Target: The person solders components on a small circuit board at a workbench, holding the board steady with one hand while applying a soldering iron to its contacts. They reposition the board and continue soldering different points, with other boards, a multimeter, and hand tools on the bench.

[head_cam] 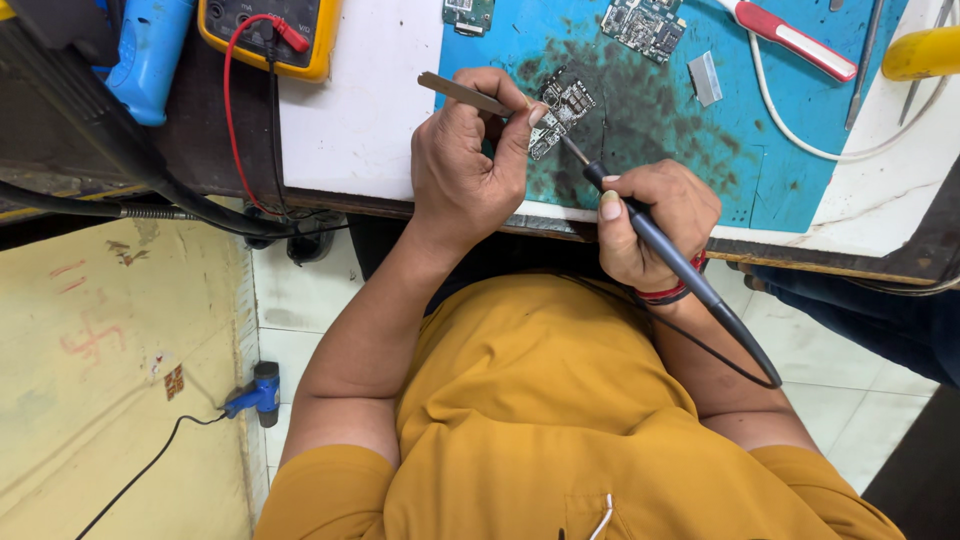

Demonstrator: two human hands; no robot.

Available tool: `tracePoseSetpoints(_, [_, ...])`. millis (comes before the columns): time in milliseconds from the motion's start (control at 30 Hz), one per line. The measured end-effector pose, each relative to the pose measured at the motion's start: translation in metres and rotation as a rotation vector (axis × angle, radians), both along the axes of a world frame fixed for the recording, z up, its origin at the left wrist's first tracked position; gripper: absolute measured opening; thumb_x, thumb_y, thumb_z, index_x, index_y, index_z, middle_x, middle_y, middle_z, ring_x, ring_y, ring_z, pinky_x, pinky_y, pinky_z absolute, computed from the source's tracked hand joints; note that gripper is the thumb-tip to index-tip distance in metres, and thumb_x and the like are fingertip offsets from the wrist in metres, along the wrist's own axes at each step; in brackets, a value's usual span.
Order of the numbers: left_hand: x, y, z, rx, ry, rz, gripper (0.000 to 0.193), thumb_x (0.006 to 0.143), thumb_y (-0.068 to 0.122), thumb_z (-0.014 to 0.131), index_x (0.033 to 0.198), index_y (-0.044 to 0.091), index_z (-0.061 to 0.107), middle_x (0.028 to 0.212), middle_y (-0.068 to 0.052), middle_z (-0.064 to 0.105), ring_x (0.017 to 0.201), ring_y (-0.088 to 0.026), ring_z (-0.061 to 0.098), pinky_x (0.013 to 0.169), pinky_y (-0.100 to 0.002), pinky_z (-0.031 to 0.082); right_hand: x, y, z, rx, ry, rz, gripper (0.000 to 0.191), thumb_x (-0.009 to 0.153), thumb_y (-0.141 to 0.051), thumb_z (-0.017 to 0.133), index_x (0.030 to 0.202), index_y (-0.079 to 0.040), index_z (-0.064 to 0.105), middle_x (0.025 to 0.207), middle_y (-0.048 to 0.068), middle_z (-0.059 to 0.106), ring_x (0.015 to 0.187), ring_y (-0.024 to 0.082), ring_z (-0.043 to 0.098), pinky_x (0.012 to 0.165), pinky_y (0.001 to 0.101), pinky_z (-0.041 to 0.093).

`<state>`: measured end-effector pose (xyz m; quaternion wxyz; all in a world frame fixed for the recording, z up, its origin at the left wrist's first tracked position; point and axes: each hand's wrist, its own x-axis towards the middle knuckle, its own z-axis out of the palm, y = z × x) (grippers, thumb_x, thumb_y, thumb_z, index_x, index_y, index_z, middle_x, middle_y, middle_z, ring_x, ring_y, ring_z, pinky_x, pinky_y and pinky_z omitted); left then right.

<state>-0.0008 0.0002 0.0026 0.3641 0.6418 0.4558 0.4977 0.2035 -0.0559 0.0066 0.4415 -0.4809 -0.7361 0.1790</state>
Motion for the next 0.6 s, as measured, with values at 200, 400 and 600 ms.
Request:
tracePoseSetpoints(200, [-0.0003, -0.0004, 0.0012, -0.009, 0.006, 0.000, 0.016, 0.106, 0.006, 0.070, 0.108, 0.006, 0.053, 0.090, -0.005, 0.072, 0.077, -0.010, 0.073, 0.067, -0.024, 0.060, -0.0002, -0.0001, -0.0001, 0.001, 0.007, -0.007, 0.009, 0.099, -0.008, 0.066, 0.099, 0.000, 0.062, 0.089, 0.014, 0.068, 0.073, 0.028, 0.064, 0.065, 0.0347, 0.051])
tracePoseSetpoints(400, [-0.0003, -0.0005, 0.0009, -0.017, 0.005, -0.002, 0.016, 0.106, 0.006, 0.069, 0.109, 0.007, 0.054, 0.090, -0.005, 0.072, 0.076, -0.010, 0.073, 0.067, -0.024, 0.059, 0.0000, 0.0000, 0.0002, -0.003, 0.002, -0.002, 0.009, 0.099, -0.009, 0.066, 0.099, -0.001, 0.062, 0.088, 0.014, 0.068, 0.073, 0.028, 0.064, 0.065, 0.0347, 0.051])
tracePoseSetpoints(600, [0.0000, -0.0007, 0.0004, -0.014, 0.013, 0.004, 0.016, 0.106, 0.006, 0.070, 0.109, 0.007, 0.054, 0.090, -0.004, 0.072, 0.076, -0.009, 0.073, 0.066, -0.023, 0.059, 0.0002, 0.0000, 0.0017, -0.011, 0.003, 0.004, 0.010, 0.101, -0.009, 0.066, 0.099, -0.001, 0.061, 0.089, 0.014, 0.069, 0.068, 0.026, 0.064, 0.065, 0.0345, 0.050])
